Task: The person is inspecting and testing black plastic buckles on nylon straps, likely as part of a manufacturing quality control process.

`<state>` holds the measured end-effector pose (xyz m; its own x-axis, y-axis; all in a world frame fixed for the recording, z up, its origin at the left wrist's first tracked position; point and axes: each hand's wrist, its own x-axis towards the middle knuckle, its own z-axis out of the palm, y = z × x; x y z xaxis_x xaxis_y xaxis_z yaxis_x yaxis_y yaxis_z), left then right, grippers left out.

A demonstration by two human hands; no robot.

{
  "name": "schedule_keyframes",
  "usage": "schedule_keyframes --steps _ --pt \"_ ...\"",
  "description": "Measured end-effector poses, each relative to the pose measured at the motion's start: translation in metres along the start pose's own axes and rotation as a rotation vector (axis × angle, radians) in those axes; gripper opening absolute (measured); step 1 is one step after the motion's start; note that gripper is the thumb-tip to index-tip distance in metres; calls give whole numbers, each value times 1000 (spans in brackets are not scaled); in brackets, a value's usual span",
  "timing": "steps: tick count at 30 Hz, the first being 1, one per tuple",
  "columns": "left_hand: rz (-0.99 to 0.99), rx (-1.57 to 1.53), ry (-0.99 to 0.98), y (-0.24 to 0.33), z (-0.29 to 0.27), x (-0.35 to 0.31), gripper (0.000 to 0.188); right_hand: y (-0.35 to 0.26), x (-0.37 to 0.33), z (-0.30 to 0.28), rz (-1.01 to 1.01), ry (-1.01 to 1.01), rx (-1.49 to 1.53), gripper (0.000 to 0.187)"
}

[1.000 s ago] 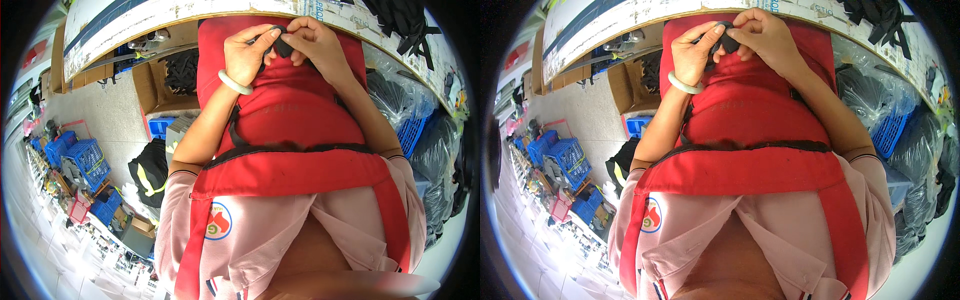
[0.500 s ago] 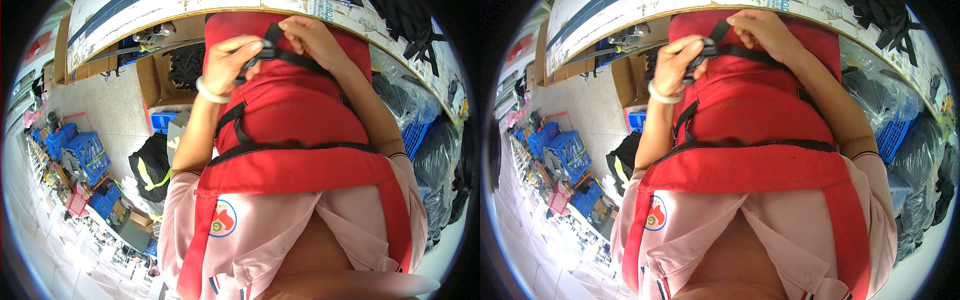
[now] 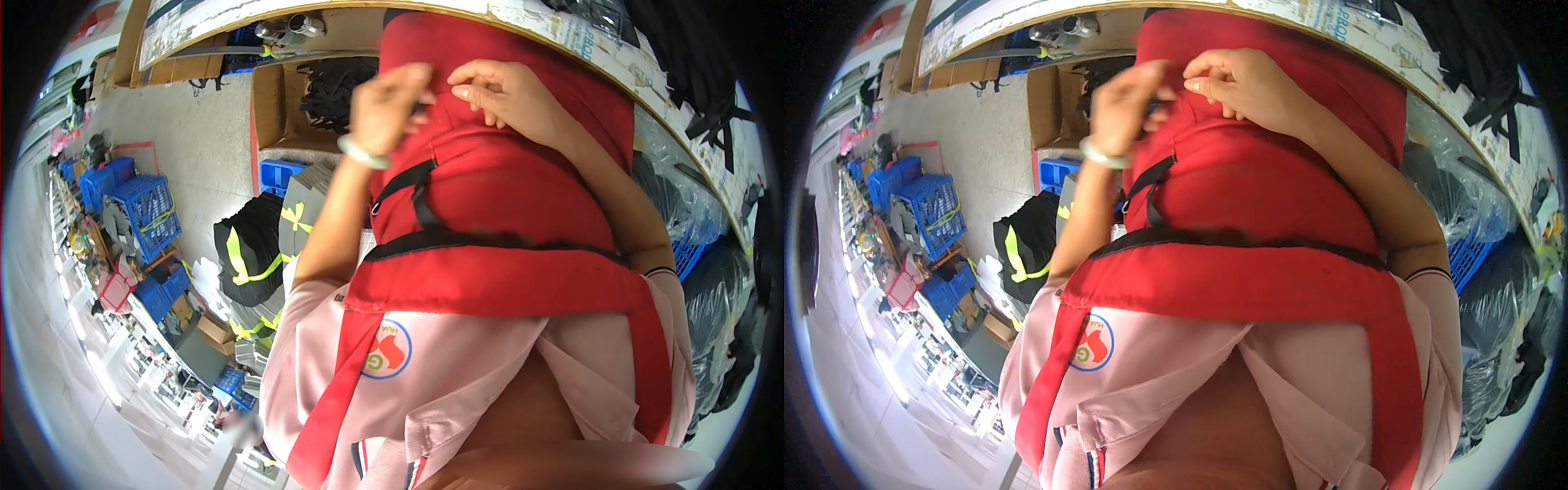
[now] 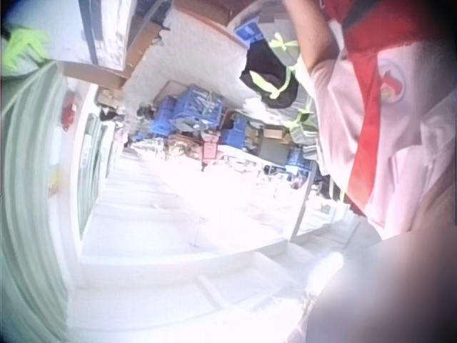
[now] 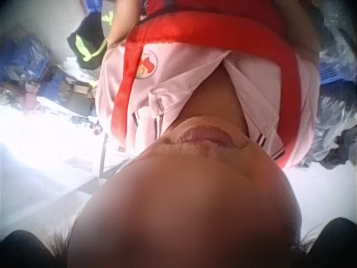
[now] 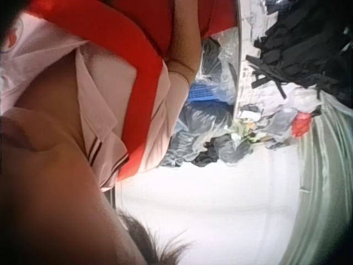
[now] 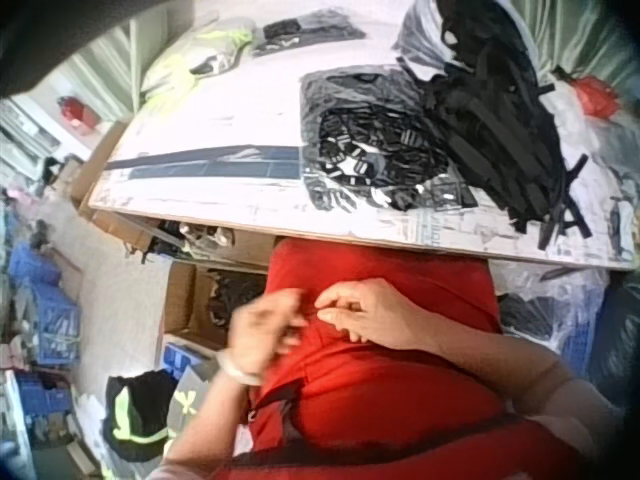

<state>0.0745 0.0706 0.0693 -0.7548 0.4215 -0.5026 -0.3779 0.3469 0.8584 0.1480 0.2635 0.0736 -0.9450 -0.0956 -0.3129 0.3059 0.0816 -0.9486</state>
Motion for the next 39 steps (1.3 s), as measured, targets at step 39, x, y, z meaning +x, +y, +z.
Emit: schedule_keyframes --steps 39 --pt "-442 -841 -719 -9 82 65 16 7 -41 -190 12 976 -544 26"
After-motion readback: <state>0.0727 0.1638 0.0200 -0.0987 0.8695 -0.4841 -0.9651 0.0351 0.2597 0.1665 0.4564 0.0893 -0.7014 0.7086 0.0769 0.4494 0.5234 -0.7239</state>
